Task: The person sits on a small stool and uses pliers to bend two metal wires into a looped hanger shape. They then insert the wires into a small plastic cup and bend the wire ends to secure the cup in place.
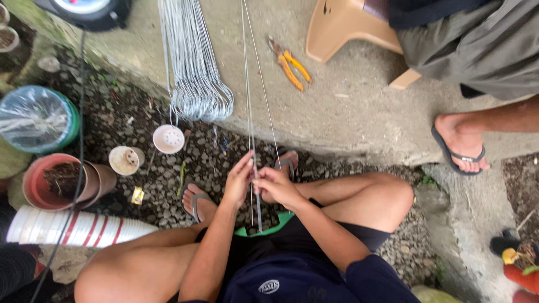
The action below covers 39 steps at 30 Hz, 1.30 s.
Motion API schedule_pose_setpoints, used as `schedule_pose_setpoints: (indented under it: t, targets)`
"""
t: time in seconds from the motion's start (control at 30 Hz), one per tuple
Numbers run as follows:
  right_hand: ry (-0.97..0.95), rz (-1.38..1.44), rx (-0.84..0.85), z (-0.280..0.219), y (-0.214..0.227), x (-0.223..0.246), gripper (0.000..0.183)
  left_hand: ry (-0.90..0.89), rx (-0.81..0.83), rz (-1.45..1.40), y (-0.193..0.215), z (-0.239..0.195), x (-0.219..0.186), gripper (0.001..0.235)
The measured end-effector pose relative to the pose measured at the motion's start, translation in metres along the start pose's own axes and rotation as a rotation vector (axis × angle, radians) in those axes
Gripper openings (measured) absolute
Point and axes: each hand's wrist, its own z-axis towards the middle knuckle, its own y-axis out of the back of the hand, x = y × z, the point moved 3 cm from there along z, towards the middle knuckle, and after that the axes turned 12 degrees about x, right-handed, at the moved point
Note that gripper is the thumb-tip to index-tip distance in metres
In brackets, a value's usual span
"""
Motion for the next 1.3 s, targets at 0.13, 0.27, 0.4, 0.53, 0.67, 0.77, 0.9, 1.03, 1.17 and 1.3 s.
schedule_pose_setpoints:
  t: [0.13, 0.27, 0.4, 0.53, 0.67, 0.77, 0.9, 1.03, 1.17, 1.3]
  targets:
    - [0.073, 0.265, 0.069, -0.03, 0.006, 0.067, 0.007, -0.073, -0.124, 0.201, 0.021, 0.004, -0.01, 0.044]
    - [0.245, 0.489, 0.17, -0.044, 0.003, 0.126, 0.008, -0.191, -0.19, 0.386, 0.048, 0.006, -0.031, 0.043]
    - [0.186, 0.396, 0.184, -0.033, -0.006, 0.13, 0.007, -0.219, -0.187, 0.487, 0.069, 0.017, -0.037, 0.045]
    - [0.042, 0.201, 0.109, -0.019, -0.013, 0.093, 0.007, -0.147, -0.158, 0.516, 0.083, 0.005, -0.019, 0.048]
    - [-0.012, 0.072, 0.065, -0.011, -0.003, 0.064, 0.007, -0.155, -0.102, 0.594, 0.092, 0.002, -0.022, 0.05]
    - [-0.002, -0.003, 0.059, -0.017, 0.008, 0.061, 0.007, -0.098, -0.183, 0.736, 0.095, -0.009, -0.033, 0.048]
    - [-0.027, -0.059, 0.02, -0.029, 0.022, 0.068, 0.007, -0.087, -0.19, 0.743, 0.087, -0.024, -0.048, 0.043]
    - [-0.043, 0.003, 0.02, -0.03, 0.023, 0.064, 0.008, -0.105, -0.205, 0.819, 0.062, -0.033, -0.061, 0.041]
    - [-0.031, -0.008, 0.051, -0.027, 0.011, 0.05, 0.008, -0.602, -0.402, 1.374, 0.002, -0.058, -0.072, 0.042]
    - [0.069, -0.16, 0.062, -0.028, 0.0, 0.045, 0.013, -0.087, -0.052, 0.577, -0.046, -0.054, -0.053, 0.044]
